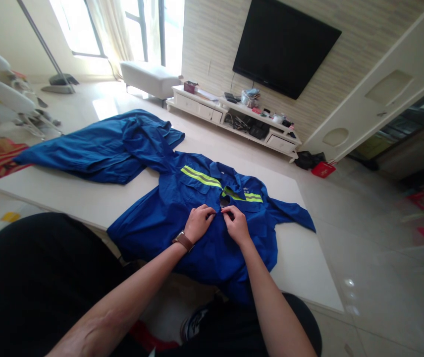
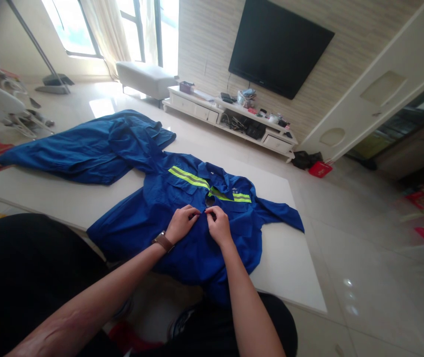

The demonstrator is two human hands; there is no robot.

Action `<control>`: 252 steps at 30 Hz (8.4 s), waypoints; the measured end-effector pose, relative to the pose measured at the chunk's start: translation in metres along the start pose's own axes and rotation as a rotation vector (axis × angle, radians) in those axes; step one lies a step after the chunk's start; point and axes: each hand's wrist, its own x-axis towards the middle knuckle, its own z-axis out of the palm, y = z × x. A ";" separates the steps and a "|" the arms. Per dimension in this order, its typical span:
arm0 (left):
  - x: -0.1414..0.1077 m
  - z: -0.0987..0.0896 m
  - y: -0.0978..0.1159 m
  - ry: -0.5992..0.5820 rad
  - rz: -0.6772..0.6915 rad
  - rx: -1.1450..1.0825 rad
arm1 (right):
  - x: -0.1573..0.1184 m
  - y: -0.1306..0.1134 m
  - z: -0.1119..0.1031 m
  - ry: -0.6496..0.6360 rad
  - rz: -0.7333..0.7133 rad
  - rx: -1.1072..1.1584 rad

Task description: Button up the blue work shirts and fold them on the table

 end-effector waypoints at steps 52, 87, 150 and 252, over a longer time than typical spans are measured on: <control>0.001 0.004 -0.006 0.012 -0.012 -0.047 | -0.005 0.012 0.015 -0.088 0.038 0.063; -0.017 -0.001 -0.001 -0.038 0.027 -0.057 | -0.005 0.009 0.022 -0.199 0.019 -0.006; -0.070 -0.032 0.025 -0.209 0.031 0.293 | 0.028 -0.003 -0.030 -0.032 0.206 -0.465; 0.026 0.021 -0.010 -0.003 0.100 -0.285 | 0.018 -0.008 -0.021 -0.258 0.077 -0.111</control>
